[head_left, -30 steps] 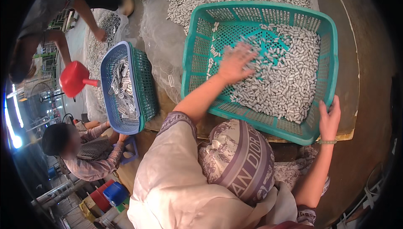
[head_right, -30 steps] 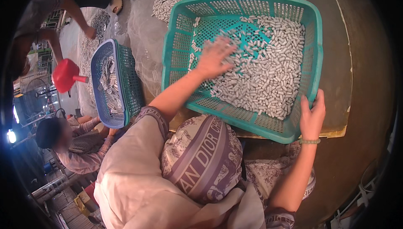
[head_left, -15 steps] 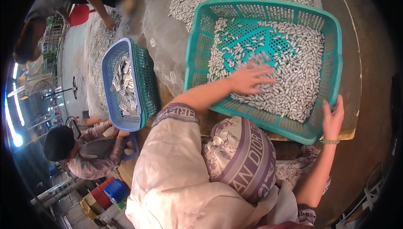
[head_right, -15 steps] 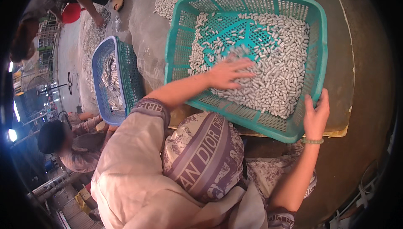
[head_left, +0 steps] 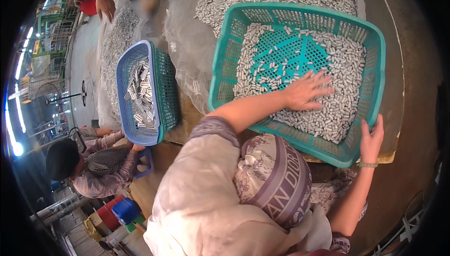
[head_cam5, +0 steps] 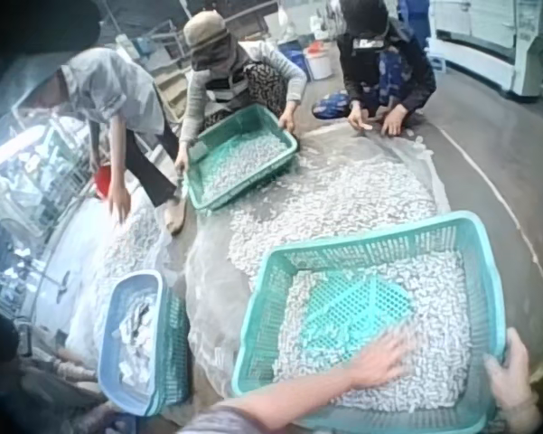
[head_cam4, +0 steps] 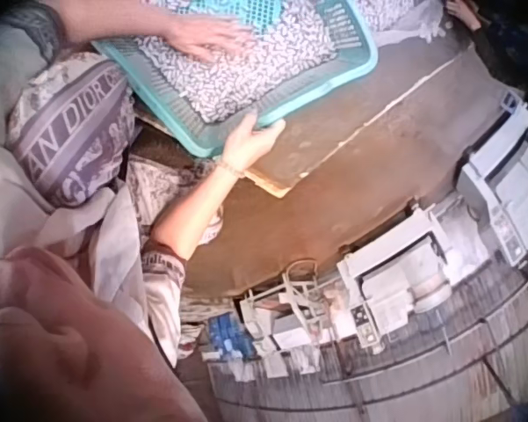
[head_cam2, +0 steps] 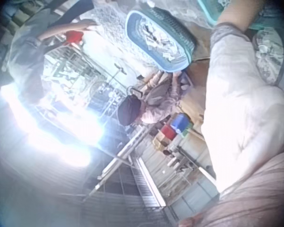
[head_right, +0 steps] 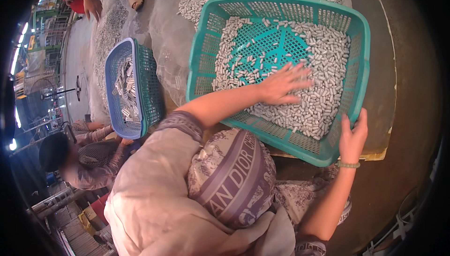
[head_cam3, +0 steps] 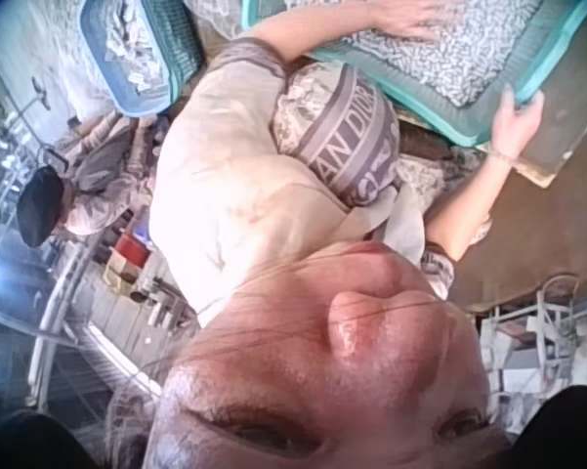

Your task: The person sits on the floor and sorts white silkworm cocoons from a large green basket into a smaller blue basket. They use their hands to pick and transfer the cocoons while other workers perform similar tasks nearby.

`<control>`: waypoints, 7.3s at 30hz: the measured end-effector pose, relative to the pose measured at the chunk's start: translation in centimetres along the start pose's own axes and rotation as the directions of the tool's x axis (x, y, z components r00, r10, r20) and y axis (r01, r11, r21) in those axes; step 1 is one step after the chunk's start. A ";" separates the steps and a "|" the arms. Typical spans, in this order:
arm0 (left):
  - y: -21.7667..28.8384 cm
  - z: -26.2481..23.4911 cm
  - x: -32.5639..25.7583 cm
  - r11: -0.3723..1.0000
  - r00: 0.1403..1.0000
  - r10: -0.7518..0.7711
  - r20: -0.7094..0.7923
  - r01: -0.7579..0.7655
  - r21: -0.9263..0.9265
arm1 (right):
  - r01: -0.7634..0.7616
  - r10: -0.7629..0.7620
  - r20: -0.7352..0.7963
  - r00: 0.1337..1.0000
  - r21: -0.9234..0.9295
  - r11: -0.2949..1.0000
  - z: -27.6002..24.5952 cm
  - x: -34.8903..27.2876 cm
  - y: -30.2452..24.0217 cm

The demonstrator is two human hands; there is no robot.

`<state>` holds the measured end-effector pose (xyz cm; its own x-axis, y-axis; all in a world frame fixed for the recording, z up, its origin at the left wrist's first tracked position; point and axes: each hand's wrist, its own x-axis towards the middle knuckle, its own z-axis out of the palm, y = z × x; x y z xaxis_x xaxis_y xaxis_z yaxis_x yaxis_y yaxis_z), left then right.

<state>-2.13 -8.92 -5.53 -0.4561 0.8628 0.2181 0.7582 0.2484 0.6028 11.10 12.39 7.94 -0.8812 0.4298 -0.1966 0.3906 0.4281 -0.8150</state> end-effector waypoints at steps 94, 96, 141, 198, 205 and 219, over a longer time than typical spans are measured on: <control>-6.3 -4.5 8.3 0.371 0.697 -0.716 -0.040 0.331 -0.867 | -0.060 0.048 -0.081 0.996 -0.160 0.985 0.2 -0.1 -0.6; -8.4 -5.4 6.4 0.197 0.609 -0.793 -0.021 0.223 -0.955 | -0.062 0.047 -0.086 0.995 -0.174 0.983 0.2 -0.1 -0.6; -2.0 -1.7 5.9 0.635 0.872 -0.481 0.085 0.414 -0.652 | -0.075 0.066 -0.064 0.996 -0.165 0.983 0.0 -0.1 -0.8; -11.9 -21.3 -13.5 0.277 0.213 -0.591 -0.778 0.959 0.052 | -0.019 0.014 -0.057 0.998 -0.102 0.995 0.2 0.0 -0.7; -9.4 -19.6 -11.3 0.195 0.270 -0.585 -0.764 0.962 0.191 | -0.036 0.033 -0.038 0.999 -0.067 0.997 0.0 0.0 -0.6; -8.3 -5.6 -4.4 0.835 0.782 -0.548 -0.296 0.533 -0.137 | -0.034 0.034 0.015 0.999 -0.043 0.998 -0.1 0.1 -0.5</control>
<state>-9.00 -17.20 -7.21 -0.9103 0.4083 0.0676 0.3261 0.6071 0.7247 10.80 12.25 8.40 -0.8712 0.4322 -0.2327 0.4312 0.4474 -0.7835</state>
